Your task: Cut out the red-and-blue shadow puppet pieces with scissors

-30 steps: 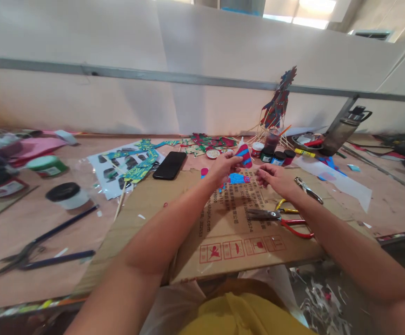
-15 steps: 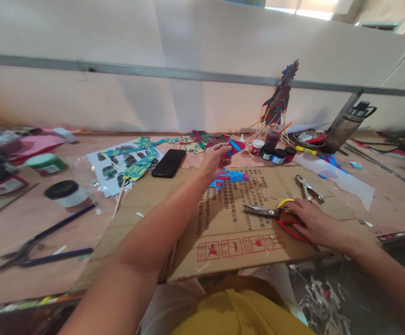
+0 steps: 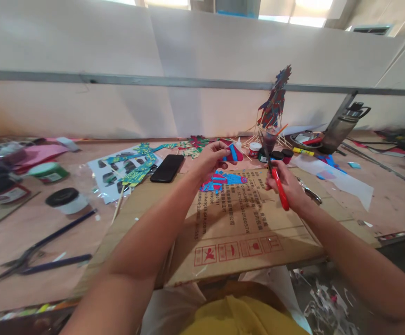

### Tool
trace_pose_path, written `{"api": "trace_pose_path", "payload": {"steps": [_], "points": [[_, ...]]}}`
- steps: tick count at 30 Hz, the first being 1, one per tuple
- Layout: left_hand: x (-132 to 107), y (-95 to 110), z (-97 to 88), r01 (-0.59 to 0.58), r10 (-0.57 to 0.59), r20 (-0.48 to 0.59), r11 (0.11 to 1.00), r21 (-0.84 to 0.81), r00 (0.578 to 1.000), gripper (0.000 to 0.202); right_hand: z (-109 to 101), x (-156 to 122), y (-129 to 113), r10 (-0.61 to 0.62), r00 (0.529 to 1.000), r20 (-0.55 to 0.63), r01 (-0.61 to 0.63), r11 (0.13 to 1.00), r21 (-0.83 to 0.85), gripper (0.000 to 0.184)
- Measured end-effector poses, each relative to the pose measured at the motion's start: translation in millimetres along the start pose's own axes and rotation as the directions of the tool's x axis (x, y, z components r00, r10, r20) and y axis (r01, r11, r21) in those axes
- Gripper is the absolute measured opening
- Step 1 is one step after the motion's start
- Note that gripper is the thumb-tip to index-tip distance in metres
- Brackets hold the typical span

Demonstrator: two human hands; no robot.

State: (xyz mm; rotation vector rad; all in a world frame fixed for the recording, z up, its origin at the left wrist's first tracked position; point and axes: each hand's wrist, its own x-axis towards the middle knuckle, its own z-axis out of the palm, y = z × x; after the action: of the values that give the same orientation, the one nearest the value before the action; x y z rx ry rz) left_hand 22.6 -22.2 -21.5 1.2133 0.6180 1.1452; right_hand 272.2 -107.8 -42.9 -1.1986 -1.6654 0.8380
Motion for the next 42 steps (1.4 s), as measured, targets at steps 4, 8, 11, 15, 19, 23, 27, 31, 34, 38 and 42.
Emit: {"api": "trace_pose_path", "payload": {"steps": [4,8,11,15,19,23,27,31,34,38,42], "points": [[-1,3,3.5,-0.004,0.004,-0.009,0.999,0.037,1.0,0.021,18,21,-4,-0.014,0.998,0.065,0.021,0.995,-0.1,0.046],[-3,2,9.0,0.013,-0.011,-0.034,0.998,0.067,0.999,0.017,25,20,2,-0.013,0.986,0.169,0.026,0.997,-0.075,0.05],[-2,-1,10.8,0.037,-0.033,-0.039,0.994,0.103,0.999,0.015,24,17,6,0.019,0.98,0.196,-0.005,0.997,-0.071,0.054],[-1,-6,10.4,0.051,-0.043,-0.046,0.982,0.184,0.998,0.014,20,15,7,0.022,0.983,0.182,-0.006,0.996,-0.088,0.052],[-1,-9,9.3,0.042,-0.034,-0.046,0.977,0.208,0.998,0.014,19,14,4,-0.001,0.982,0.188,0.023,0.993,-0.115,0.045],[-1,-9,9.1,0.04,-0.029,-0.053,0.974,0.223,0.998,0.014,19,13,4,0.029,0.979,0.2,-0.01,0.995,-0.097,0.048],[-1,-8,10.0,0.046,-0.035,-0.048,0.971,0.236,0.998,0.015,20,12,7,0.077,0.978,0.193,-0.065,0.996,-0.066,0.055],[-1,-7,10.5,0.046,-0.038,-0.036,0.966,0.254,0.999,0.015,21,11,8,0.077,0.978,0.195,-0.068,0.996,-0.053,0.058],[-2,-7,11.3,0.047,-0.039,-0.037,0.969,0.244,0.999,0.016,21,10,8,0.078,0.978,0.195,-0.072,0.997,-0.038,0.056],[-3,-6,12.9,0.044,-0.039,-0.027,0.974,0.221,0.999,0.017,23,8,8,0.084,0.979,0.187,-0.084,0.996,-0.007,0.054],[-3,-6,12.8,0.032,-0.032,-0.004,0.979,0.204,0.999,0.016,26,5,10,0.078,0.981,0.18,-0.085,0.996,0.031,0.056]]}}
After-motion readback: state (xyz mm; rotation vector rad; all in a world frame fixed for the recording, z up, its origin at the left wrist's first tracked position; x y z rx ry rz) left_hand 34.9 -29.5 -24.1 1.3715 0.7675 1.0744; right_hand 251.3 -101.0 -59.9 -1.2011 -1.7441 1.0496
